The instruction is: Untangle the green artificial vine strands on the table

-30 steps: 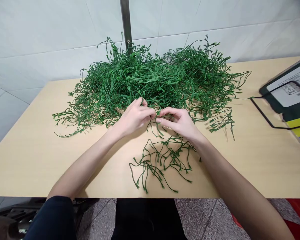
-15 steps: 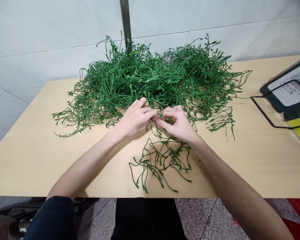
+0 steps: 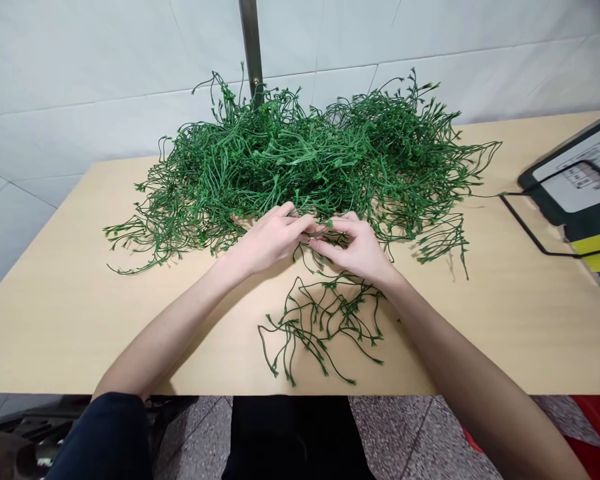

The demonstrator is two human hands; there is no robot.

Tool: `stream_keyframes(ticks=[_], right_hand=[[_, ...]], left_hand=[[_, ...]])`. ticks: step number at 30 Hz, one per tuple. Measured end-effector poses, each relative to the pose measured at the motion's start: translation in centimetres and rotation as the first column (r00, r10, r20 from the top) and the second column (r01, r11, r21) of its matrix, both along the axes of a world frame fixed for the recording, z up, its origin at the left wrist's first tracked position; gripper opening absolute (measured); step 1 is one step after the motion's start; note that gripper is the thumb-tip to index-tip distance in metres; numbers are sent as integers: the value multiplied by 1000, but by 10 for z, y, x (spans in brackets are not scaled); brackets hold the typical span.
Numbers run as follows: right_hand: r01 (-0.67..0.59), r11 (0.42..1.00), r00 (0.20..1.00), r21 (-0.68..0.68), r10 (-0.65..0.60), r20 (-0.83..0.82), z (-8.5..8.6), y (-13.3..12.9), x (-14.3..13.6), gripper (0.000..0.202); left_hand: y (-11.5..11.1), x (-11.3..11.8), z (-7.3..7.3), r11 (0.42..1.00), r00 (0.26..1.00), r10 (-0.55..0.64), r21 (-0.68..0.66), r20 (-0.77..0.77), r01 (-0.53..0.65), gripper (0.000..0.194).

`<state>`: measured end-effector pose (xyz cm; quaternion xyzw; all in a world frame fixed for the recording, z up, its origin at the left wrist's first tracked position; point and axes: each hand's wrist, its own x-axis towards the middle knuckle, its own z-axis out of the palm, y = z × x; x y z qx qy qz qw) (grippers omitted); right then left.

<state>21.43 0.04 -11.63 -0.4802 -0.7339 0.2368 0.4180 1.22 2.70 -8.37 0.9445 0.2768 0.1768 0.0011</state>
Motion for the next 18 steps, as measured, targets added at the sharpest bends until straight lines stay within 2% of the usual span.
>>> stream_keyframes(ticks=[4,12,18], right_hand=[[-14,1000,998,-13,13,-59,0,-1,0,19],[-102,994,974,-37,92,-205,0,2,2,13],[-133,990,963,-51,117,-243,2,4,3,19]], left_hand=[[-4,1,6,996,1000,8,-93,-1,-8,24],[-7,4,13,972,999,11,-236,33,-3,16],[-7,2,16,946,998,18,-324,67,4,19]])
